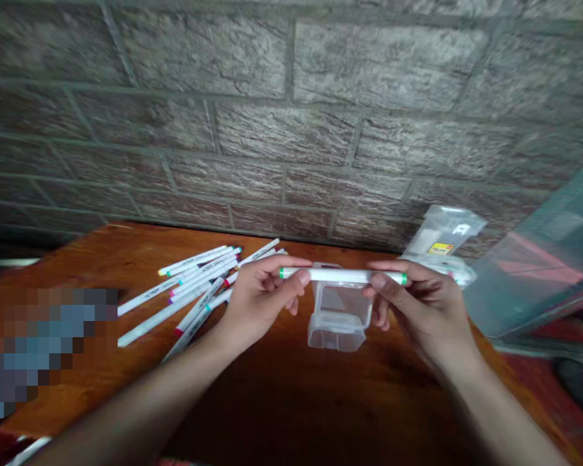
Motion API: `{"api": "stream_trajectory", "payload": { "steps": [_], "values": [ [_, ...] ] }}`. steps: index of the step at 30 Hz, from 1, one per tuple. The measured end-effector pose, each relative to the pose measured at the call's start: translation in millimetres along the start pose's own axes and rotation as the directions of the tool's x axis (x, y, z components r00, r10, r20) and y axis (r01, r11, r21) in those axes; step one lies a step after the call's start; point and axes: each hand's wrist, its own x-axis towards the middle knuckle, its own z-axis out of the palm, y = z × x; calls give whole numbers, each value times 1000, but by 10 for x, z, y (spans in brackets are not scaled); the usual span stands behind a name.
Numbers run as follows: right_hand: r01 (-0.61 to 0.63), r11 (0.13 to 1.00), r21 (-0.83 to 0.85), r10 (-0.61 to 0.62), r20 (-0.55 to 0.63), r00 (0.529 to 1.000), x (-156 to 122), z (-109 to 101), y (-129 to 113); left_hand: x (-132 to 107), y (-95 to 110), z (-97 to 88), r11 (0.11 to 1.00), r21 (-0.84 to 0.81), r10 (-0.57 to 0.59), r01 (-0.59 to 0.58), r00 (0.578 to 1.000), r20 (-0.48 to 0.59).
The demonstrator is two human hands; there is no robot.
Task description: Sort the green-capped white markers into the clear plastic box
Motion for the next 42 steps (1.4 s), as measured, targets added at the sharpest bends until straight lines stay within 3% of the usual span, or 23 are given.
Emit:
{"api": "stream_trajectory", "payload": {
  "steps": [10, 23, 42],
  "values": [
    [14, 999, -52, -14, -12, 1000, -12, -23, 18, -6, 20, 13, 999, 41, 17, -17, 1000, 8],
    [-23, 999, 29, 24, -24, 999, -1, -12, -24, -13, -55, -23, 995, -103, 0, 3, 1000, 21],
    [-78, 991, 112, 84, -46, 995, -8, -6, -55, -12, 29, 1, 964, -256, -72, 76, 997, 25]
  ]
}}
